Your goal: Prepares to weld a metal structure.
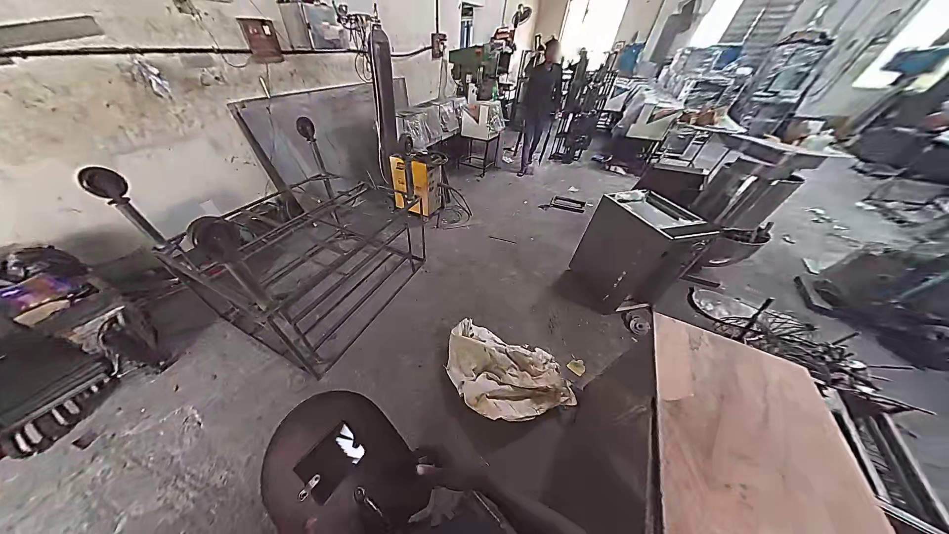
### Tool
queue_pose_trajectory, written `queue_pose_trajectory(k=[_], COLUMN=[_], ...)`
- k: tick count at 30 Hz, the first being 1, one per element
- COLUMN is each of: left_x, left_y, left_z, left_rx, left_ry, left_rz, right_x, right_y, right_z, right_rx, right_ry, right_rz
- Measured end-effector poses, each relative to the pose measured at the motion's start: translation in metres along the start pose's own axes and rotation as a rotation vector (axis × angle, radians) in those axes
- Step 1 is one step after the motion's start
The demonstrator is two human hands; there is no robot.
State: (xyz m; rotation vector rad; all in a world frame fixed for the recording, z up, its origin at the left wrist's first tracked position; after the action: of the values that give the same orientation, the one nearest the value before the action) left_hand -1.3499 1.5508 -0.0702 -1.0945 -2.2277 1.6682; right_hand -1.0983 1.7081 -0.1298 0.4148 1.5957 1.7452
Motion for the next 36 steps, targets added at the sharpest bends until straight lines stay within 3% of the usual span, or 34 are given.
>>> queue_pose_trajectory(k=[1,2,4,7,10,14,16,20,22,24,29,33,36], left_x=[0.042,0.074,0.128,0.214,0.278,0.375,0.422,0.508,0.54,0.57,0.655,0.719,0.779], left_y=[0.001,-0.006,-0.027,-0.056,-0.058,-0.02,0.002,0.014,0.013,0.012,0.037,0.077,0.114], left_z=[-0.005,-0.017,-0.04,-0.096,-0.16,-0.241,-0.283,-0.402,-0.449,-0.49,-0.592,-0.672,-0.767], left_rx=[0.061,0.172,0.362,0.459,0.569,0.529,0.434,0.317,0.343,0.372,0.547,0.78,0.801], left_ry=[0.143,0.185,0.322,0.545,0.498,0.394,0.314,0.284,0.313,0.377,0.554,0.594,0.64], left_rz=[-0.091,-0.15,-0.217,-0.258,-0.191,-0.17,-0.094,-0.032,-0.039,-0.075,-0.202,-0.272,-0.29], right_x=[0.016,0.025,0.03,0.032,0.042,0.092,0.124,0.228,0.264,0.311,0.452,0.549,0.607], right_y=[-0.02,-0.039,-0.077,-0.122,-0.161,-0.235,-0.242,-0.142,-0.17,-0.202,-0.174,-0.154,-0.163], right_z=[0.015,0.032,0.069,0.118,0.149,0.18,0.2,0.3,0.348,0.408,0.558,0.624,0.674], right_rx=[0.036,0.033,-0.108,-0.358,-0.363,-0.12,-0.089,-0.061,-0.21,-0.24,-0.271,-0.245,-0.158], right_ry=[-0.059,-0.139,-0.309,-0.395,-0.326,-0.326,-0.318,-0.246,-0.26,-0.286,-0.46,-0.462,-0.488], right_rz=[-0.109,-0.217,-0.39,-0.631,-0.849,-1.065,-1.147,-1.119,-0.88,-0.893,-0.901,-0.818,-0.829])
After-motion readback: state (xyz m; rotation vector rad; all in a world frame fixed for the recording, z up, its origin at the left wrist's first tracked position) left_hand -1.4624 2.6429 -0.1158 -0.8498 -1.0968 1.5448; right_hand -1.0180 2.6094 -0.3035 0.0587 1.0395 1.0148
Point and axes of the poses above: each hand's wrist, its own x-axis towards the middle knuckle, its own z-axis out of the back of the hand, y = z × x, the point moved 3 cm from there along x, towards the middle knuckle, and after that the axes turned 10 degrees about -y, right-handed, at the moved point
